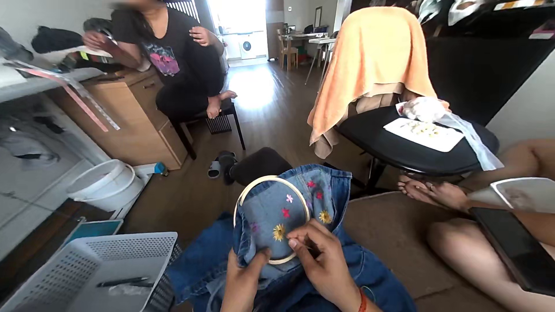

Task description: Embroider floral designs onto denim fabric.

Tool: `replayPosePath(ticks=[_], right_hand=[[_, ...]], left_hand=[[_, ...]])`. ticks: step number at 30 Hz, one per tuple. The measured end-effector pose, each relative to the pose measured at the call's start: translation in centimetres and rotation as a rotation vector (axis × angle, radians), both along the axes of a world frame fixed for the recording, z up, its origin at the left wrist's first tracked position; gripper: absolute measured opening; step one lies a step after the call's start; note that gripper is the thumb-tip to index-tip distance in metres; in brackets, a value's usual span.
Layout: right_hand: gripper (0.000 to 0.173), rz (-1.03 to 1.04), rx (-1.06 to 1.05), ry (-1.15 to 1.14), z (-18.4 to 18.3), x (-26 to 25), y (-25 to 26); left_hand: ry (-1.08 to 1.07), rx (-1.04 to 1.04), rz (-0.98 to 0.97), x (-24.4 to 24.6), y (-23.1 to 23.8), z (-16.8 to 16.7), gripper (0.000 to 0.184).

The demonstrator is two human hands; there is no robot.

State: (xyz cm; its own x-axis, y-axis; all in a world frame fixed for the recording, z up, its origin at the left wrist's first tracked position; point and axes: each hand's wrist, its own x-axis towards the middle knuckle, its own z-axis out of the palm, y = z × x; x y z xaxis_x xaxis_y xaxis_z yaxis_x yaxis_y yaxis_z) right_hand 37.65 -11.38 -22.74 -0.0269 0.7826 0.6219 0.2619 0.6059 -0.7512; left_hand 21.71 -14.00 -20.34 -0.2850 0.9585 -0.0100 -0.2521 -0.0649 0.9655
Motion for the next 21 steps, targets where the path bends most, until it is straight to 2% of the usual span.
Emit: replayPosePath(ticks=[11,21], right_hand=[[0.015,-0.02,0.037,-0.134,2.5,-0.4,1.7],[0.015,-0.016,0.067,-0.104,0.7,-0.4,2.0]], left_hand=[[-0.092,-0.034,-0.012,-0.6,0.0,-0.3,0.06],[-0.094,-0.007,-0.046,-0.7,0.0,-0.3,0.056]])
